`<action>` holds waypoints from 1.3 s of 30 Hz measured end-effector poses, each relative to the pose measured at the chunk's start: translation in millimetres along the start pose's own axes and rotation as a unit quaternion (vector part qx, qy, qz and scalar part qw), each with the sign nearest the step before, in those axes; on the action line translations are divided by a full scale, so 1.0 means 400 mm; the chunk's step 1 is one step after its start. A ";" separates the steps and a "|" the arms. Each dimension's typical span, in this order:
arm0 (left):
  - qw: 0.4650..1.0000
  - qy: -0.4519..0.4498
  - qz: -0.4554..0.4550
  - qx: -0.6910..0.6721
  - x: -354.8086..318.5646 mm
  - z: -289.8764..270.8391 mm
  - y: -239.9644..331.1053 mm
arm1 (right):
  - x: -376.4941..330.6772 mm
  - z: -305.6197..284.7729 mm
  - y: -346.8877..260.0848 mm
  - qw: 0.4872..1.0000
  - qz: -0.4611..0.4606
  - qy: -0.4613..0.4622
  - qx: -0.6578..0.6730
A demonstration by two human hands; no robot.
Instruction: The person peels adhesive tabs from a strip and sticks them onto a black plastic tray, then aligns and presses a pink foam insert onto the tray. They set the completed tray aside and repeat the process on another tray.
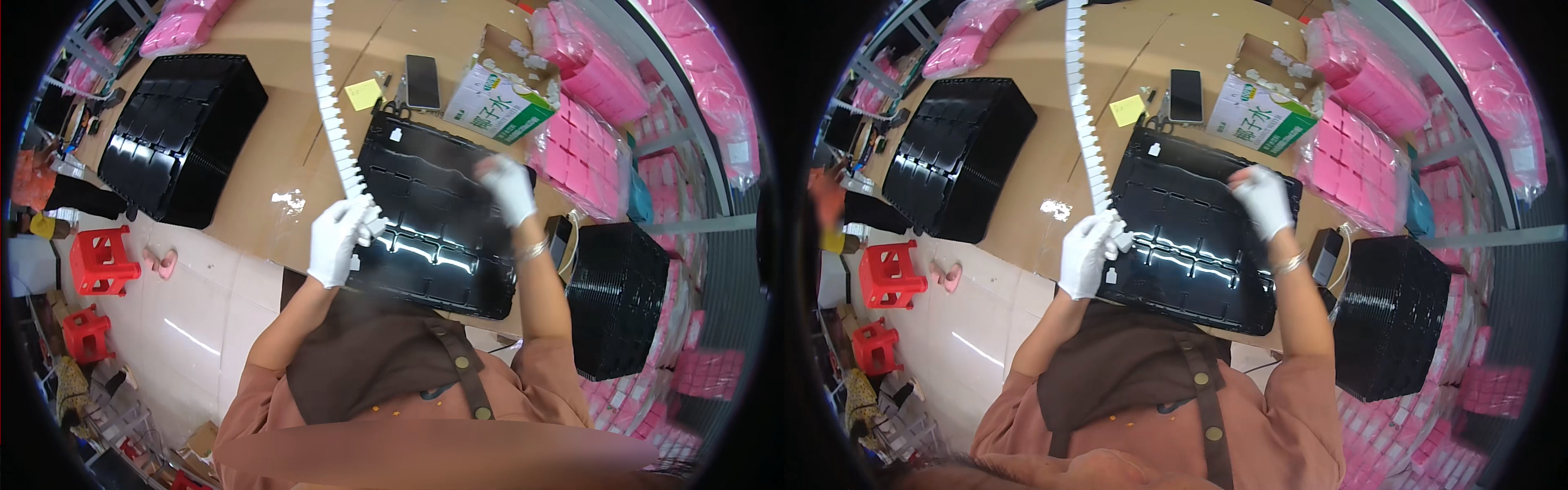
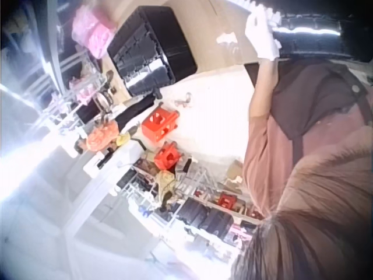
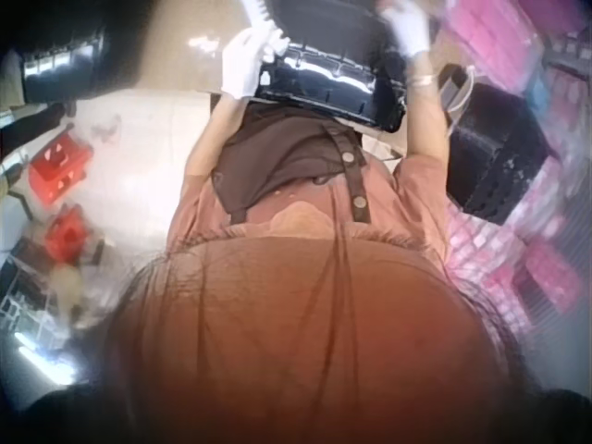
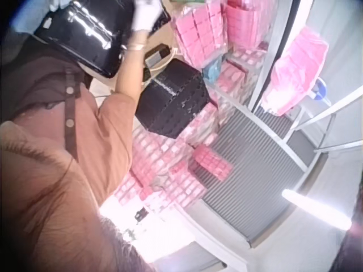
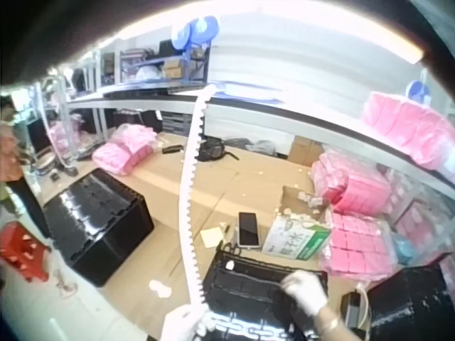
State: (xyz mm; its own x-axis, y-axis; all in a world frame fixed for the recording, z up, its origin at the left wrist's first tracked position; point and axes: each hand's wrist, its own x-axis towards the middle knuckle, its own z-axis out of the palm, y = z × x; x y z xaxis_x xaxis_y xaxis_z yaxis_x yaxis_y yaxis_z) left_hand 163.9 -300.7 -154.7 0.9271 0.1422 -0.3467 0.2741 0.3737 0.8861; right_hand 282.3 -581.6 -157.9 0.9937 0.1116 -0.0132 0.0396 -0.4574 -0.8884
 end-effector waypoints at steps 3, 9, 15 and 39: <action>1.000 -0.014 0.021 0.007 -0.011 0.011 -0.013 | -0.146 0.186 -0.141 0.981 -0.008 -0.156 0.114; 0.997 0.019 0.062 0.039 -0.053 0.019 0.000 | -0.232 0.282 -0.170 0.967 0.056 -0.106 0.226; 0.999 -0.011 0.018 -0.030 -0.059 0.021 -0.016 | -0.274 0.288 -0.176 0.987 -0.089 0.016 0.129; 0.979 0.108 0.118 0.126 -0.033 -0.078 -0.137 | -0.475 -0.054 0.064 0.927 0.077 -0.050 -0.364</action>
State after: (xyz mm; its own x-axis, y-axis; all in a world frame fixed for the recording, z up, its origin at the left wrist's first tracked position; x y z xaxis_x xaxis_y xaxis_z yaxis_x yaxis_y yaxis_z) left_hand 128.6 -294.6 -208.2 0.9041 0.3977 -0.1563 0.1387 0.0730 0.9876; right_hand 96.8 -633.5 -168.5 0.9801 0.0612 -0.1889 -0.0040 -0.9449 -0.3273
